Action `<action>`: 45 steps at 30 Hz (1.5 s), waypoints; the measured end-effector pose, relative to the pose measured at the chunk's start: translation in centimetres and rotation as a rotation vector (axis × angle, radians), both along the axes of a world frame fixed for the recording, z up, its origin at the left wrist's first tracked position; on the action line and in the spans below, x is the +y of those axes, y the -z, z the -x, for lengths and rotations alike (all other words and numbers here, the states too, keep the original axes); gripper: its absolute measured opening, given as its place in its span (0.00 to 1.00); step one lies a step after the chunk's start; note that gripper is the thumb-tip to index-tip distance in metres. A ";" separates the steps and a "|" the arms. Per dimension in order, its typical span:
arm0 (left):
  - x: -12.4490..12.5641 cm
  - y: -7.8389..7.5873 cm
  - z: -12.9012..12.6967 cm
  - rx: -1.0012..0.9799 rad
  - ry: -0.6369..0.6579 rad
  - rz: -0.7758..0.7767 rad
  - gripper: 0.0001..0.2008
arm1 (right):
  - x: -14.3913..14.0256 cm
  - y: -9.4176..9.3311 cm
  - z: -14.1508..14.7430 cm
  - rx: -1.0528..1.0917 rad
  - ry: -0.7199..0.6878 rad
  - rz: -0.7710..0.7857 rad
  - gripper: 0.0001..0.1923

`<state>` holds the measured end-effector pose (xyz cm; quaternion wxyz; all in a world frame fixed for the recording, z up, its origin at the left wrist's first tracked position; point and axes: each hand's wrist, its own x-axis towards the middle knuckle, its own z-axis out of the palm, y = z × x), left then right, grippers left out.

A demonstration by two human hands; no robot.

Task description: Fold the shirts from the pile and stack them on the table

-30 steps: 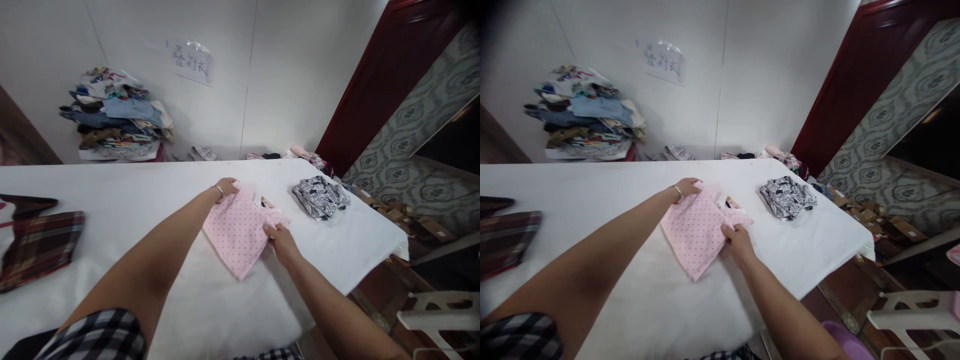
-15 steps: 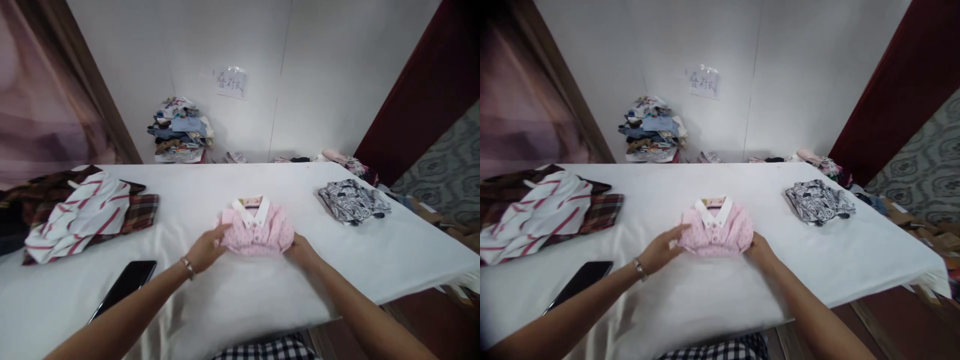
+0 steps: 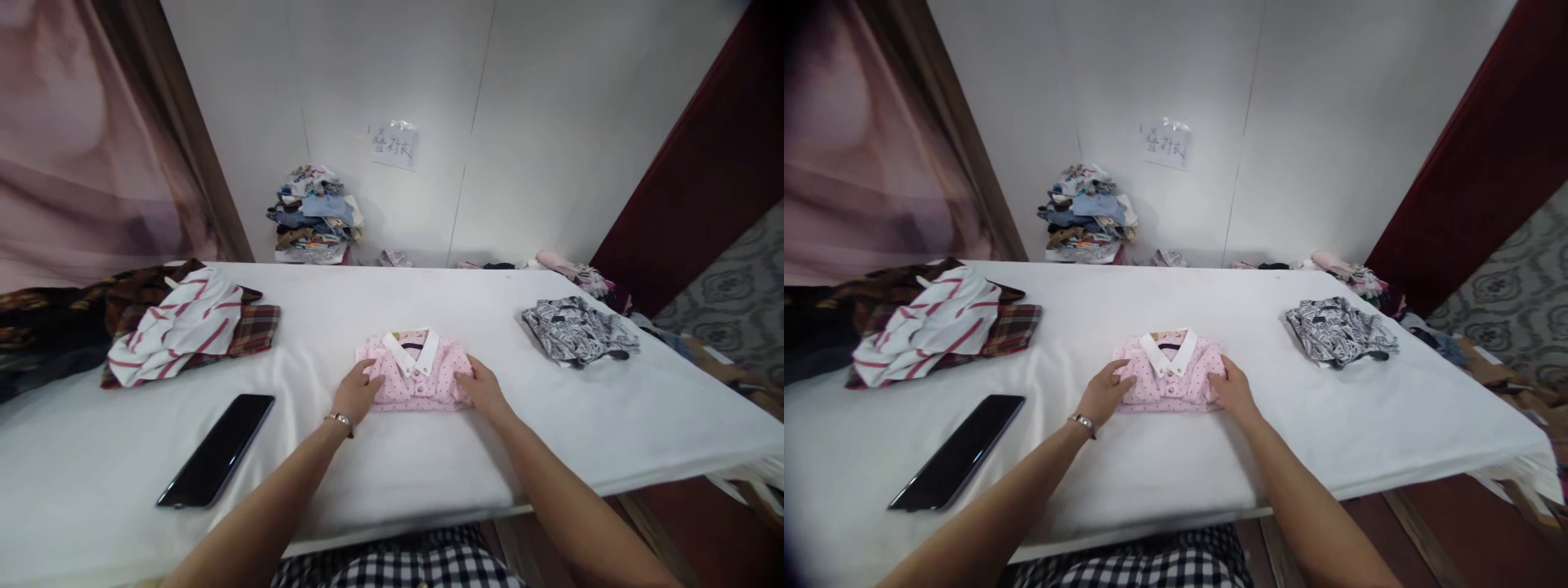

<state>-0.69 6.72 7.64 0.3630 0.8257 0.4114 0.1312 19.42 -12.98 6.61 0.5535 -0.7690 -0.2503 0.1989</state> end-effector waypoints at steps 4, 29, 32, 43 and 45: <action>-0.4 0.6 0.3 0.173 0.051 -0.093 0.24 | -0.4 1.1 -0.2 -0.271 -0.027 0.342 0.32; -3.3 -2.8 -2.2 0.191 0.626 -0.599 0.31 | -2.0 1.1 8.3 0.412 -0.290 -0.205 0.18; -4.6 -4.2 -2.1 0.139 0.576 -0.616 0.30 | -0.6 1.9 9.2 0.864 -0.256 -0.370 0.20; -6.7 3.0 0.3 -0.045 0.614 -0.731 0.29 | 6.9 4.9 7.6 0.852 0.134 -0.615 0.08; -5.5 3.8 1.2 -0.243 0.580 -0.712 0.28 | 6.6 4.8 7.1 0.860 0.162 -0.602 0.09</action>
